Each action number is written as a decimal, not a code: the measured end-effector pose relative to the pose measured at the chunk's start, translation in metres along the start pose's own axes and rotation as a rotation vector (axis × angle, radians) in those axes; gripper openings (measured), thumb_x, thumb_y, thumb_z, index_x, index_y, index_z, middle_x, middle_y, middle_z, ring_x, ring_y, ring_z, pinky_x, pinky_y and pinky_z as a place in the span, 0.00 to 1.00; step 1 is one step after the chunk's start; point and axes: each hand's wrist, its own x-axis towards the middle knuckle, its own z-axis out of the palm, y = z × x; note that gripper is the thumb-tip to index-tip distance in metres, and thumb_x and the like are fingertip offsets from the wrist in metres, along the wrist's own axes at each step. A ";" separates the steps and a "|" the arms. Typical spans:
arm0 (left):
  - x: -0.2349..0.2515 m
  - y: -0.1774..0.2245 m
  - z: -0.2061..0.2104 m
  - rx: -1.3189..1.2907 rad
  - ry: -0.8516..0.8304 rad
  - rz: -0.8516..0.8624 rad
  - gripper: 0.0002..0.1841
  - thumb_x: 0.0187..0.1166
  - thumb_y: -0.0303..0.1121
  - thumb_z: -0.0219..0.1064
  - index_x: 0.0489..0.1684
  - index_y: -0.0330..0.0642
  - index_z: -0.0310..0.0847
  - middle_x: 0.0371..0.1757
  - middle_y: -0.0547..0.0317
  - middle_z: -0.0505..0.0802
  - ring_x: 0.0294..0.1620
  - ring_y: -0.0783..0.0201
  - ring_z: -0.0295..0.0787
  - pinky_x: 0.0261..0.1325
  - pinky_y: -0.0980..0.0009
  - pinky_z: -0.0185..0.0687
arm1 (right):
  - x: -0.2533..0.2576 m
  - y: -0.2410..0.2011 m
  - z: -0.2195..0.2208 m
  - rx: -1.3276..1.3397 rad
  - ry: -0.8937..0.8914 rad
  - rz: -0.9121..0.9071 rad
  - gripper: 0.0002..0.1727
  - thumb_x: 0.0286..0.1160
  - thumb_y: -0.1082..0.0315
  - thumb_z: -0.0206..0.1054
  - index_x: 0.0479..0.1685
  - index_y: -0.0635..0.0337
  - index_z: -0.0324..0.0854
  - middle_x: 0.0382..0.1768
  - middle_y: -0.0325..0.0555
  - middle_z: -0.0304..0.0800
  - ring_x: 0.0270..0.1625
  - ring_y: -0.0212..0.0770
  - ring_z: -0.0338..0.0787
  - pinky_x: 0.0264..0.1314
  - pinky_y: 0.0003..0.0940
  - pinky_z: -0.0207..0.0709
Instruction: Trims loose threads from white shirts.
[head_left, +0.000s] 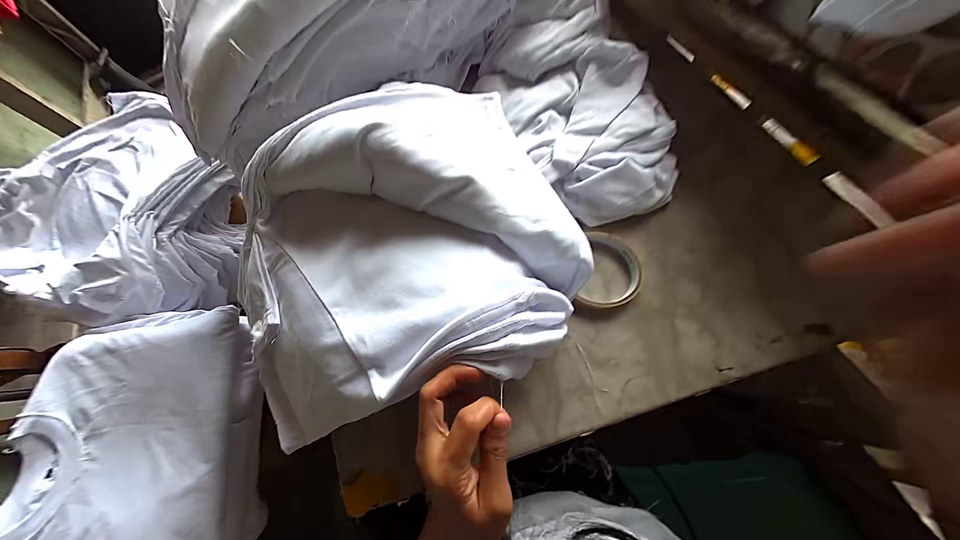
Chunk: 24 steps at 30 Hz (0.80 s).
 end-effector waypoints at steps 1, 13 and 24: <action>0.000 0.001 0.000 -0.009 0.000 -0.008 0.10 0.90 0.41 0.58 0.39 0.49 0.81 0.62 0.68 0.82 0.70 0.80 0.76 0.71 0.83 0.74 | 0.003 -0.022 0.031 -0.012 0.012 0.000 0.16 0.87 0.52 0.61 0.48 0.57 0.79 0.36 0.42 0.85 0.41 0.32 0.84 0.47 0.28 0.75; 0.003 0.011 -0.012 0.095 -0.048 0.096 0.13 0.90 0.47 0.55 0.35 0.57 0.78 0.68 0.72 0.77 0.77 0.79 0.67 0.76 0.82 0.67 | -0.024 -0.063 0.118 -0.122 0.040 0.028 0.26 0.91 0.51 0.49 0.28 0.58 0.80 0.15 0.43 0.78 0.16 0.39 0.77 0.19 0.32 0.63; 0.214 -0.135 -0.168 0.564 -0.059 -0.437 0.49 0.72 0.45 0.78 0.89 0.30 0.54 0.84 0.27 0.69 0.85 0.32 0.65 0.83 0.33 0.59 | -0.037 -0.021 0.133 0.519 0.035 0.475 0.63 0.44 0.43 0.84 0.86 0.68 0.60 0.82 0.66 0.67 0.66 0.30 0.82 0.58 0.24 0.80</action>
